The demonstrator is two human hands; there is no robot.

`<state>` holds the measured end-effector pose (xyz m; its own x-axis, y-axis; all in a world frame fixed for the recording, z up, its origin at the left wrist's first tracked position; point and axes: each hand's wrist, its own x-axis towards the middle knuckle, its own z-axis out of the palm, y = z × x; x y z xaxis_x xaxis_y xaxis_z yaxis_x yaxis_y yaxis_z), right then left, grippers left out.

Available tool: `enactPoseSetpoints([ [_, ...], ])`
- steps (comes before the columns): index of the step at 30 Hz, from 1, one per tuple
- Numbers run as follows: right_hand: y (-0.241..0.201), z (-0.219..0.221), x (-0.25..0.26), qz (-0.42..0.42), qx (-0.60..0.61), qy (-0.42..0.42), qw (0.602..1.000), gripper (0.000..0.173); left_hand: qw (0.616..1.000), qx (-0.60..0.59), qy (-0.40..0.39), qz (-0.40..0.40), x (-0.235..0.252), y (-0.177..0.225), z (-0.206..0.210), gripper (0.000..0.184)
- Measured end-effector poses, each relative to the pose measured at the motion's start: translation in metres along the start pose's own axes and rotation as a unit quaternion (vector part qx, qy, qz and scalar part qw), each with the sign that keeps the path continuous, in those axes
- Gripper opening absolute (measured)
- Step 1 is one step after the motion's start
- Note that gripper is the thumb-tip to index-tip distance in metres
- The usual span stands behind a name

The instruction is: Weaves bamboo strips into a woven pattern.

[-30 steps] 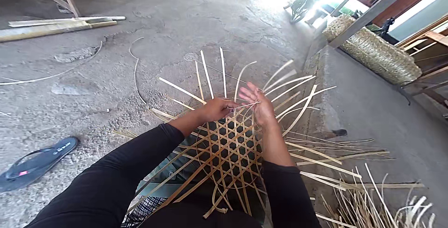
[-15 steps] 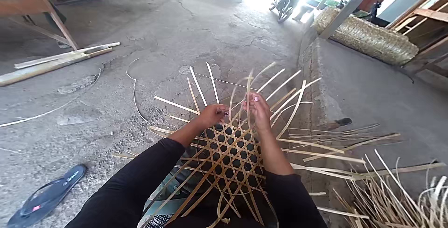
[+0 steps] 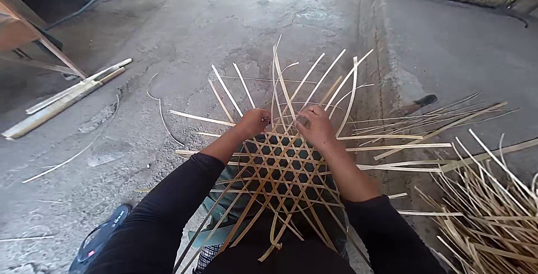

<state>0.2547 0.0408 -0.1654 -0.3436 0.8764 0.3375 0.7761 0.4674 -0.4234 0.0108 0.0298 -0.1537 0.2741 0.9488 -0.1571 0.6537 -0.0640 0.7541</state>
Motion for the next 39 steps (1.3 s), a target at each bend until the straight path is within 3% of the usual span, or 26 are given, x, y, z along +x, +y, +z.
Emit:
enactPoseSetpoints([
  [3, -0.004, 0.012, -0.012, 0.014, -0.030, 0.027, 0.999, 0.039, 1.000, 0.013, -0.018, -0.008, 0.003, 0.003, -0.001, 0.022],
  [12, 0.004, 0.040, -0.019, 0.006, -0.042, 0.084, 0.996, 0.033, 0.998, 0.062, -0.016, -0.007, 0.008, -0.002, 0.001, 0.023],
  [21, 0.012, 0.051, -0.020, -0.007, -0.020, 0.105, 0.994, 0.028, 0.993, 0.098, 0.061, -0.005, 0.005, -0.005, 0.014, 0.025],
  [26, 0.012, 0.052, -0.020, -0.019, -0.021, 0.131, 0.991, 0.025, 0.985, 0.034, 0.168, -0.016, -0.005, 0.000, 0.027, 0.062],
  [29, 0.013, 0.053, -0.018, -0.026, -0.028, 0.138, 0.990, 0.023, 0.968, 0.074, 0.240, 0.011, -0.007, 0.001, 0.046, 0.083],
  [33, 0.013, 0.054, -0.019, -0.017, -0.060, 0.158, 0.985, 0.024, 0.946, 0.166, 0.277, -0.010, 0.005, -0.001, 0.062, 0.080],
  [39, 0.014, 0.052, -0.022, 0.029, -0.078, 0.174, 0.981, 0.024, 0.940, 0.191, 0.284, -0.008, 0.012, 0.001, 0.067, 0.075],
])
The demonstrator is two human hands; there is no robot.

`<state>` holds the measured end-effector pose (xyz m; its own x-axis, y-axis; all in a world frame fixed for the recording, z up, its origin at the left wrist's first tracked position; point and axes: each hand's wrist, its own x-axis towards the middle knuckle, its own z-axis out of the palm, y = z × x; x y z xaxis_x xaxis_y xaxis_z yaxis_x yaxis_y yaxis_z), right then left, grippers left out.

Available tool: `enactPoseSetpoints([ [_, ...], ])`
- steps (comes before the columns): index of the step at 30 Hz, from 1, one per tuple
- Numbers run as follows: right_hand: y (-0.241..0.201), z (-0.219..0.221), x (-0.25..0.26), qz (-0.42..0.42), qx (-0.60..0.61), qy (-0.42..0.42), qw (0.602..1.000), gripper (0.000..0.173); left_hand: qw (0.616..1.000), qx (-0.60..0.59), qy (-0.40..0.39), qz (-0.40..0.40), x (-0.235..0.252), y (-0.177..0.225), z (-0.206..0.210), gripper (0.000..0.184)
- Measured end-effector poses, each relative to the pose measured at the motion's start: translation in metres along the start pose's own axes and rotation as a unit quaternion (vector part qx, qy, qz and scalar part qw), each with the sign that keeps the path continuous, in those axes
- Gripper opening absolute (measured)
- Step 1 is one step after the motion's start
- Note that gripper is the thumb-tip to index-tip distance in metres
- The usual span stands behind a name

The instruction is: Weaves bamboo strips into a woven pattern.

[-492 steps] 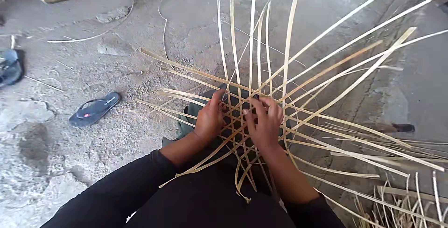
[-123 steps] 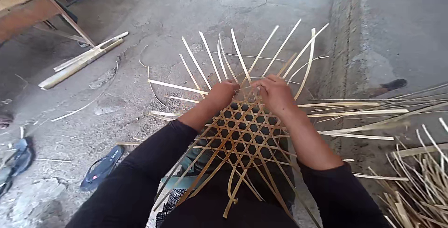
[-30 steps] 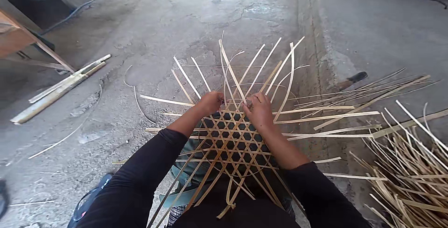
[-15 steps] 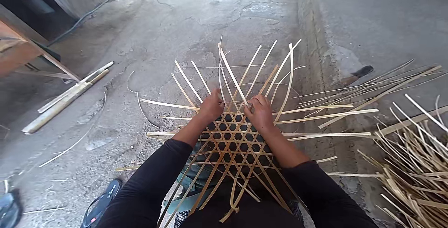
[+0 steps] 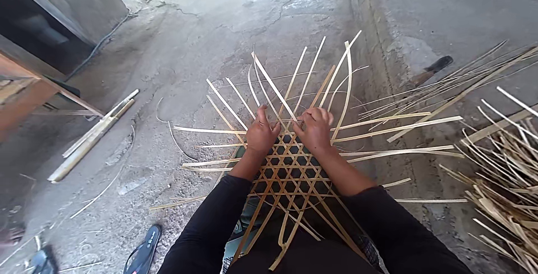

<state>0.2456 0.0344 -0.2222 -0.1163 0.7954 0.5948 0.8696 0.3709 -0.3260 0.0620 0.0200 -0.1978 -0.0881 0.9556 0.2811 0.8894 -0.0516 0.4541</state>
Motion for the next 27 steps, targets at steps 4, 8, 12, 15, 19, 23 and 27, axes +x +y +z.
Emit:
enactPoseSetpoints([
  [4, 0.001, 0.001, -0.001, 0.010, -0.011, -0.010, 1.000, 0.025, 1.000, 0.003, 0.014, -0.012, -0.001, 0.002, 0.002, 0.079],
  [8, 0.000, 0.001, 0.000, 0.014, -0.002, -0.017, 1.000, 0.025, 0.998, 0.018, 0.067, 0.003, -0.002, 0.003, 0.001, 0.080],
  [12, -0.002, 0.000, 0.000, 0.022, 0.014, -0.025, 0.999, 0.024, 0.993, 0.081, -0.048, 0.075, 0.007, 0.012, -0.014, 0.066],
  [15, -0.003, -0.002, 0.001, 0.019, 0.024, -0.026, 0.999, 0.024, 0.972, 0.122, -0.172, 0.104, 0.019, 0.022, -0.029, 0.061],
  [19, 0.002, 0.001, 0.000, 0.033, 0.079, -0.015, 0.996, 0.021, 0.975, -0.016, -0.157, 0.159, 0.025, 0.000, -0.025, 0.057],
  [23, 0.004, 0.003, -0.001, 0.063, 0.117, -0.030, 0.991, 0.016, 0.977, -0.064, -0.140, 0.145, 0.026, -0.015, -0.008, 0.050],
  [27, 0.004, 0.006, -0.001, 0.068, 0.118, -0.026, 0.990, 0.016, 0.977, -0.116, -0.150, 0.100, 0.027, -0.015, -0.011, 0.047],
])
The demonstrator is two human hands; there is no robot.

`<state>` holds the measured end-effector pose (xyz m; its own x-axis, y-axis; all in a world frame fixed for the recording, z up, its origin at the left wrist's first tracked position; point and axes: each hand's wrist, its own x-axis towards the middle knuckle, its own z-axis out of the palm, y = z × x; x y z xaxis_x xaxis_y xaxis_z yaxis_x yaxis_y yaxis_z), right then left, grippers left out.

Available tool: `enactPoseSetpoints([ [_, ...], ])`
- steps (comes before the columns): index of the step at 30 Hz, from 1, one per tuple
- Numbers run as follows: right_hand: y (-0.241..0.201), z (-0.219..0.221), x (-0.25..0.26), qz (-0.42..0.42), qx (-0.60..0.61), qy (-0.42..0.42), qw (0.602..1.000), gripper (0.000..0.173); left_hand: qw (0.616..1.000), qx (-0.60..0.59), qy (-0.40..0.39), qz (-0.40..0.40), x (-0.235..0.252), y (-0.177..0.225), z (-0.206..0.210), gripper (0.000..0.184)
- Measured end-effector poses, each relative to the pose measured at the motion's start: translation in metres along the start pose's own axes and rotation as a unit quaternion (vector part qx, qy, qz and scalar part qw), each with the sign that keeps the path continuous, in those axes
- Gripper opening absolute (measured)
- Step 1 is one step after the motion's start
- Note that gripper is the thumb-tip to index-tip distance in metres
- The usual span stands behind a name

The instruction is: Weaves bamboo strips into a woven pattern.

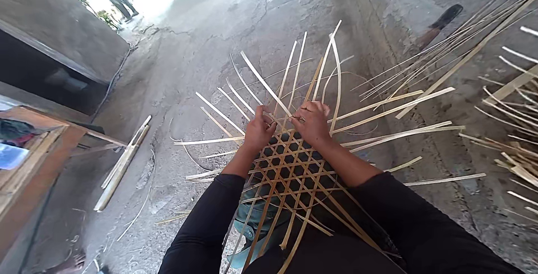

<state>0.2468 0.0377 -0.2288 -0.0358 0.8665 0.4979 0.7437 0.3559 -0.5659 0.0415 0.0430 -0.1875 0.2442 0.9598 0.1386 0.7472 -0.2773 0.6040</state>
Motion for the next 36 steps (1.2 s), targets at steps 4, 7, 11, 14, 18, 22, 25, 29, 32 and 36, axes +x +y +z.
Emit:
enactPoseSetpoints([
  [4, 0.001, -0.001, 0.002, -0.014, -0.001, 0.004, 1.000, 0.019, 0.965, -0.227, -0.018, -0.132, 0.015, -0.003, -0.005, 0.029],
  [7, 0.000, 0.000, 0.002, -0.021, 0.002, 0.007, 1.000, 0.020, 0.950, -0.207, -0.112, -0.207, 0.038, -0.001, -0.018, 0.033],
  [11, 0.000, -0.002, 0.001, -0.029, 0.013, 0.017, 0.999, 0.019, 0.921, -0.224, -0.248, -0.202, 0.052, 0.004, -0.035, 0.031],
  [14, 0.002, -0.003, 0.001, -0.022, 0.013, 0.013, 1.000, 0.020, 0.919, -0.280, -0.192, -0.198, 0.044, -0.003, -0.028, 0.023],
  [18, 0.002, -0.003, 0.001, -0.012, 0.016, 0.003, 1.000, 0.020, 0.925, -0.367, -0.067, -0.074, 0.017, -0.021, -0.011, 0.024],
  [22, -0.001, -0.001, 0.002, -0.018, 0.024, 0.009, 1.000, 0.017, 0.978, -0.193, -0.066, -0.047, 0.016, -0.010, -0.015, 0.030],
  [25, 0.000, -0.001, 0.001, -0.016, 0.018, 0.006, 1.000, 0.017, 0.992, -0.025, -0.078, -0.096, 0.032, 0.015, -0.017, 0.025],
  [29, 0.003, -0.003, 0.002, -0.004, 0.019, 0.006, 1.000, 0.018, 0.988, 0.003, -0.098, -0.116, 0.039, 0.024, -0.018, 0.025],
  [32, 0.002, -0.004, 0.002, -0.001, 0.003, -0.006, 1.000, 0.018, 0.985, 0.143, -0.041, -0.087, 0.036, 0.040, -0.022, 0.038],
  [36, 0.001, 0.000, 0.003, 0.003, 0.000, -0.015, 1.000, 0.019, 0.987, 0.113, -0.084, -0.077, 0.041, 0.056, -0.024, 0.028],
])
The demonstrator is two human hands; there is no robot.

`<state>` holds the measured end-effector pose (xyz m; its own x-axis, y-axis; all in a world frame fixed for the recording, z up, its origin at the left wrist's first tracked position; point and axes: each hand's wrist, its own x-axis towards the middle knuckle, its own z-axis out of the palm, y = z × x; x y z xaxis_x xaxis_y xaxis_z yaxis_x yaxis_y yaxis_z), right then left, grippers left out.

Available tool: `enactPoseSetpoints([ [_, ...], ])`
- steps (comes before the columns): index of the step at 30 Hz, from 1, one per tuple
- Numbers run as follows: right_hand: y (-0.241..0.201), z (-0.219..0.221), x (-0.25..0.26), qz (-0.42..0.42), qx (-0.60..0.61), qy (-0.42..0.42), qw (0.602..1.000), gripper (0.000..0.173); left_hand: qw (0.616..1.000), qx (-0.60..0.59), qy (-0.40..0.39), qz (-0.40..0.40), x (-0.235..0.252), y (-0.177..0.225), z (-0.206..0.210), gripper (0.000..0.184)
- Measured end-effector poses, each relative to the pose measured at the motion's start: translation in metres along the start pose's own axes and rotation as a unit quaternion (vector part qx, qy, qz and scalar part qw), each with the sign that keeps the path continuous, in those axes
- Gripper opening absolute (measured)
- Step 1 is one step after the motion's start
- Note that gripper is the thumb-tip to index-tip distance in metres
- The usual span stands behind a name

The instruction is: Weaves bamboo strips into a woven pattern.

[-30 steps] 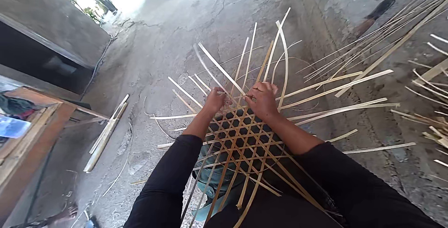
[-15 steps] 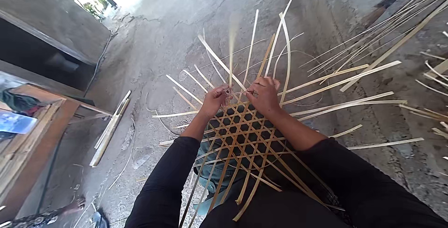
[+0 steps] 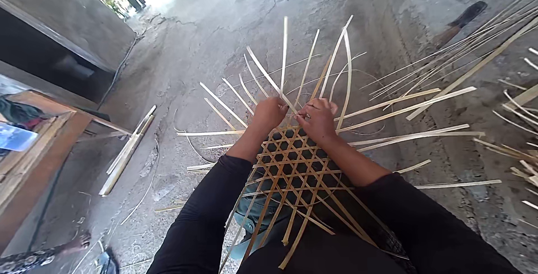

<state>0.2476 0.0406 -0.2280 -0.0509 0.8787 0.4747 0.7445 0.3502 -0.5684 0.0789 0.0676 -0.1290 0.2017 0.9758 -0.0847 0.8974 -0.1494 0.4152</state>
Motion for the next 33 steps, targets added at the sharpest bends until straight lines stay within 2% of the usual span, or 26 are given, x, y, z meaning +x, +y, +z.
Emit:
enactPoseSetpoints([
  [2, 0.000, -0.001, 0.000, 0.004, 0.009, -0.005, 1.000, 0.019, 0.991, -0.116, -0.059, 0.029, 0.007, -0.011, 0.003, 0.030],
  [4, 0.002, -0.003, 0.000, 0.009, 0.021, 0.000, 1.000, 0.020, 0.955, -0.273, -0.072, 0.093, 0.014, -0.034, 0.013, 0.035],
  [6, 0.001, -0.005, 0.001, 0.011, 0.023, -0.004, 1.000, 0.019, 0.925, -0.360, -0.085, 0.087, 0.022, -0.047, 0.023, 0.037],
  [7, 0.001, -0.004, 0.001, 0.009, 0.021, -0.005, 1.000, 0.019, 0.928, -0.356, -0.090, 0.064, 0.025, -0.047, 0.027, 0.036],
  [10, -0.001, -0.003, 0.000, 0.004, 0.016, -0.004, 1.000, 0.018, 0.963, -0.230, -0.137, 0.002, 0.035, -0.029, 0.028, 0.029],
  [12, -0.001, -0.004, 0.000, 0.004, 0.016, 0.006, 1.000, 0.017, 0.959, -0.213, -0.187, 0.013, 0.040, -0.022, 0.022, 0.029],
  [14, -0.001, -0.005, -0.002, -0.004, 0.020, 0.021, 1.000, 0.017, 0.950, -0.241, -0.195, 0.036, 0.036, -0.026, 0.020, 0.033],
  [18, 0.002, -0.005, -0.004, -0.003, 0.019, 0.010, 1.000, 0.019, 0.951, -0.306, -0.038, 0.031, -0.001, -0.036, 0.038, 0.026],
  [20, 0.002, -0.002, -0.003, 0.005, 0.024, -0.002, 1.000, 0.019, 0.946, -0.316, 0.026, 0.069, -0.012, -0.045, 0.048, 0.022],
  [22, 0.001, 0.000, -0.002, 0.016, 0.027, -0.018, 0.999, 0.019, 0.945, -0.290, 0.073, 0.134, -0.013, -0.051, 0.055, 0.018],
  [24, 0.000, 0.001, 0.000, 0.016, 0.020, -0.028, 0.999, 0.019, 0.961, -0.199, 0.102, 0.161, -0.005, -0.049, 0.056, 0.020],
  [26, -0.002, 0.002, 0.000, 0.008, 0.007, -0.036, 0.999, 0.019, 0.980, -0.096, 0.080, 0.156, 0.006, -0.038, 0.049, 0.026],
  [29, -0.002, 0.001, 0.000, -0.012, 0.001, -0.024, 1.000, 0.016, 0.992, -0.007, -0.032, 0.124, 0.022, -0.012, 0.033, 0.030],
  [31, 0.000, -0.003, 0.000, -0.008, 0.005, -0.024, 1.000, 0.016, 0.992, -0.030, -0.071, 0.102, 0.033, -0.005, 0.030, 0.028],
  [33, 0.002, -0.004, -0.001, -0.019, 0.011, -0.005, 1.000, 0.016, 0.987, -0.114, -0.081, 0.074, 0.041, -0.009, 0.036, 0.025],
])
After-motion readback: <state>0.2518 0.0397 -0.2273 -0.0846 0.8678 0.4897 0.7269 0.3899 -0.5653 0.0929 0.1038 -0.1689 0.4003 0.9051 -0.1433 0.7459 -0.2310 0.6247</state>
